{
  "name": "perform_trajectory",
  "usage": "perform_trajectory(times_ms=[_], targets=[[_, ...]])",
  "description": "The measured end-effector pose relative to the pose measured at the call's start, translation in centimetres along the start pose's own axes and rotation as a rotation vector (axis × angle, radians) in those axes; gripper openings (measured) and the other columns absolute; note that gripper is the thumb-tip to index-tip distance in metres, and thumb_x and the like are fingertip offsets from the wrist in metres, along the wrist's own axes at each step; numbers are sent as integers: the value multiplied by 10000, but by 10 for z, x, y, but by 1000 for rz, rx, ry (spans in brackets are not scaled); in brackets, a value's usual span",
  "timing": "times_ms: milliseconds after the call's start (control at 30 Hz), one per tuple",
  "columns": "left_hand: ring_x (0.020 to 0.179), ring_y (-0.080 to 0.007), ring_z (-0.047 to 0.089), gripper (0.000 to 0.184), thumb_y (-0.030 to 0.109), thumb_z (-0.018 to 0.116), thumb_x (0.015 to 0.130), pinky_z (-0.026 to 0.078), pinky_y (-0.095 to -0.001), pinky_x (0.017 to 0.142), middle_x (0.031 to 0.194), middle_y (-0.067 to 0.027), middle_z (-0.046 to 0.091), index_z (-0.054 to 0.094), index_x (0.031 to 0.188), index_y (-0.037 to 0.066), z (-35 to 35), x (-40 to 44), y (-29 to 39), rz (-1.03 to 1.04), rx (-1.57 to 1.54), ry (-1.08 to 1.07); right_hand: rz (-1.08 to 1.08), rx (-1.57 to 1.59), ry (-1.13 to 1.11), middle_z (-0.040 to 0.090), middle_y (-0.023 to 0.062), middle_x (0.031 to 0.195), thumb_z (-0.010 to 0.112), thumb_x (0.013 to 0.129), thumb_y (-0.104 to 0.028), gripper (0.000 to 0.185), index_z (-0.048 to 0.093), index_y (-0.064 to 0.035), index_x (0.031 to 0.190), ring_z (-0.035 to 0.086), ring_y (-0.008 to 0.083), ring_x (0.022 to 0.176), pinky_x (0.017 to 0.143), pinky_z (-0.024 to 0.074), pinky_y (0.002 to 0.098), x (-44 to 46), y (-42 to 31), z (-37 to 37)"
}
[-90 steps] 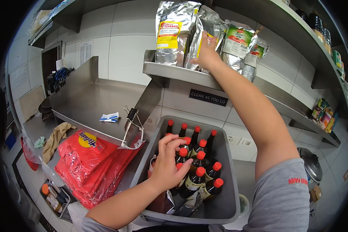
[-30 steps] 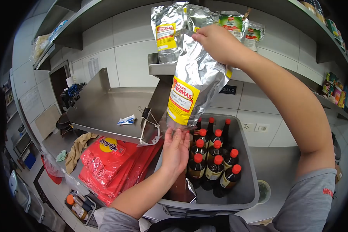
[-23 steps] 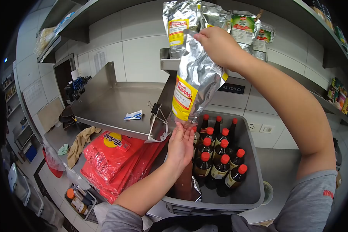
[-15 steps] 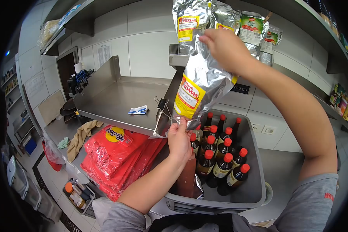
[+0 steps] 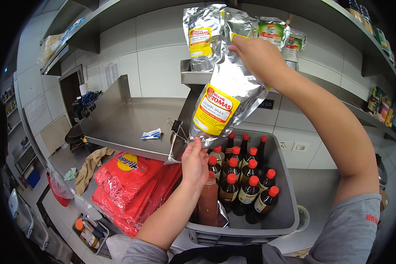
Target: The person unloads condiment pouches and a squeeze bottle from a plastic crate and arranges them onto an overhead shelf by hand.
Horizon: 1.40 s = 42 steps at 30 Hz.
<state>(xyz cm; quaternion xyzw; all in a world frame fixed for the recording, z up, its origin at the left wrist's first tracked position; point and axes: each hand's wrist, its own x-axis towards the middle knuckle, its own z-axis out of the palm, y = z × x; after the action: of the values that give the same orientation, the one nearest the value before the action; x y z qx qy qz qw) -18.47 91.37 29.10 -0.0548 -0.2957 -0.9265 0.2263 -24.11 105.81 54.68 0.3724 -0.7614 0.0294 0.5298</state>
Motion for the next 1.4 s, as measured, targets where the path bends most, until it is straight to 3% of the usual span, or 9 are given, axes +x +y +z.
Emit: perform_trajectory(times_ms=[200,300,567,733,767,900,1033,1167,1400], targets=[[684,-51,477,194,287,601,934,352,-193,610,775,22,569,560,873,108,0,-1,-6,38,123,-11,-70,-130,59,636,138,703,508,932,-297,195,548,-107,936,624,355,660,548,459,466,-10,22,12],[810,-84,538,176,265,587,943,399,-230,696,881,18,591,567,979,94,2,-6,-3,-219,-143,-54,-95,-116,94,644,114,703,522,916,-281,158,555,-126,919,632,333,650,540,469,449,-11,16,3],[746,-60,515,177,274,593,938,394,-210,669,880,33,608,596,990,105,-13,-3,-20,-332,8,-79,-128,-44,-3,670,82,733,534,873,-229,94,590,-162,910,650,294,637,538,490,426,-36,-3,-12],[772,-76,537,199,285,589,937,416,-230,704,873,21,617,589,1015,101,13,-19,-14,-189,107,-240,-5,-117,-42,673,54,737,530,883,-230,131,617,-189,973,656,263,674,585,494,415,-22,30,-23],[844,-80,550,227,275,567,951,422,-238,760,963,10,614,559,1086,92,10,-19,-16,-164,131,-407,21,-110,-30,676,46,762,519,897,-249,142,634,-195,961,659,252,717,621,495,409,-12,38,-31],[984,-91,533,309,265,552,963,421,-239,850,1100,-24,552,464,1200,89,21,-35,-23,-250,372,-450,132,-172,158,674,75,933,494,903,-273,185,647,-187,959,629,320,864,726,490,410,48,78,-58],[956,-78,518,279,168,573,949,428,-236,839,1040,-17,538,465,1187,71,14,-34,-29,-94,485,-550,59,-342,258,655,59,887,506,914,-270,159,618,-157,925,624,295,844,712,473,397,98,118,-60],[838,-138,546,312,173,690,844,464,-273,750,1010,-57,524,523,1074,45,17,-41,-18,266,996,-655,14,-613,390,619,-6,874,489,926,-315,168,605,-197,954,590,220,903,759,423,424,112,141,-31],[824,-168,550,290,193,674,853,472,-291,773,1028,-76,518,539,1060,41,16,-38,-13,222,1118,-713,-5,-449,426,607,-33,948,505,918,-315,130,606,-233,923,541,235,966,835,389,489,141,136,62]])
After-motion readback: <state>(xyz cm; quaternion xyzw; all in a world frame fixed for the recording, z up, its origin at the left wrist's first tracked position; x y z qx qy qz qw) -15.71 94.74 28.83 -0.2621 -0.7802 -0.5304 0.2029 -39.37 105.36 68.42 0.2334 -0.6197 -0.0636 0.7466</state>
